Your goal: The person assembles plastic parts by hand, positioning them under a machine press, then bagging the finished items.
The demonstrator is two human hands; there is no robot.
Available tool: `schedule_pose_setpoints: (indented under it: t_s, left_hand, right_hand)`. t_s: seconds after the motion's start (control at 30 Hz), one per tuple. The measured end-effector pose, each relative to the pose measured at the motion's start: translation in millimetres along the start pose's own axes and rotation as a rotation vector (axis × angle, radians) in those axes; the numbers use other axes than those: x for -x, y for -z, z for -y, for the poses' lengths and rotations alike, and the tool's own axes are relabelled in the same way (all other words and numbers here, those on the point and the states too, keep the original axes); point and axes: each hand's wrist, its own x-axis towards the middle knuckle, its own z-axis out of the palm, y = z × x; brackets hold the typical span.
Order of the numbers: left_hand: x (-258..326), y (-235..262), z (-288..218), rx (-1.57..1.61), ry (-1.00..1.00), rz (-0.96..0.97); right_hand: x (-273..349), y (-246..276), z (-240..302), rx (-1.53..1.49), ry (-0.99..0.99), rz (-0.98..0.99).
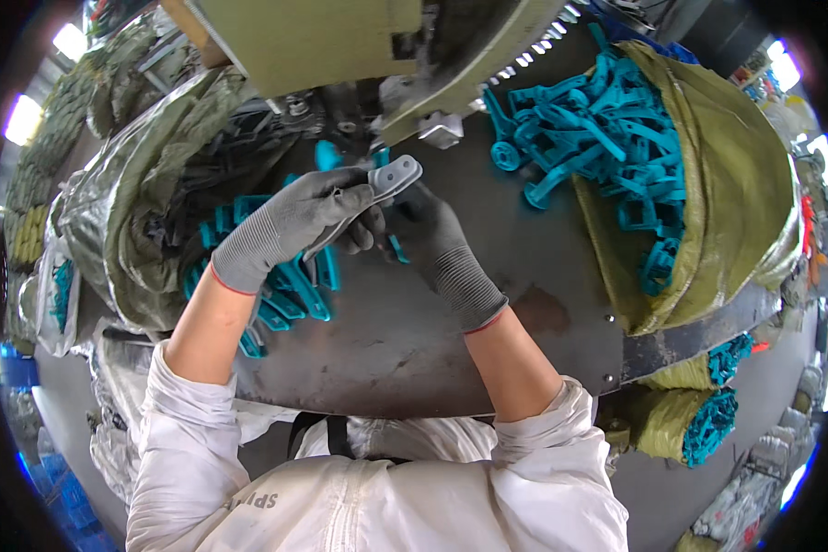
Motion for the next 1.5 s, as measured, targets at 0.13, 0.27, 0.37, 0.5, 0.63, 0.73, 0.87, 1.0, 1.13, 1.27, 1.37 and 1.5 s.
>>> schedule_pose_setpoints:
  t_s: [0.13,0.27,0.37,0.5,0.63,0.73,0.87,1.0,1.13,1.27,1.37,1.5]
  left_hand:
    - [10,22,39,-0.586,-0.209,-0.051]
    - [-1,29,70,0.048,0.277,-0.38]
    - [-6,45,97,-0.452,-0.22,-0.276]
    - [-1,13,34,-0.159,0.165,-0.335]
    - [-9,6,19,0.053,0.164,-0.293]
    - [-14,13,21,-0.123,0.184,-0.263]
    - [-15,17,24,-0.153,0.249,-0.266]
    - [-26,28,56,-0.901,-0.154,-0.054]
    - [-8,41,49,-0.987,-0.154,-0.547]
    - [40,122,43,-1.915,0.202,-0.506]
    - [74,182,96,-1.58,0.73,-0.674]
    - [87,211,164,-1.961,0.701,-0.891]
  right_hand:
    - [6,60,24,0.967,0.706,-0.399]
    - [-1,196,21,1.447,0.697,-0.731]
    - [-19,209,11,1.659,0.731,-0.482]
    - [0,124,12,1.123,0.473,-0.356]
    - [-22,58,6,0.183,0.395,-0.082]
    - [-25,30,14,-0.174,0.183,0.014]
    - [-20,-2,27,0.085,0.114,0.08]
    - [-32,-7,20,0.169,0.129,0.116]
    - [-32,1,0,-0.039,0.028,0.158]
    - [-15,11,2,0.071,0.06,0.088]
    - [-18,11,0,0.089,-0.013,0.068]
    - [-7,-1,19,0.122,-0.001,0.034]
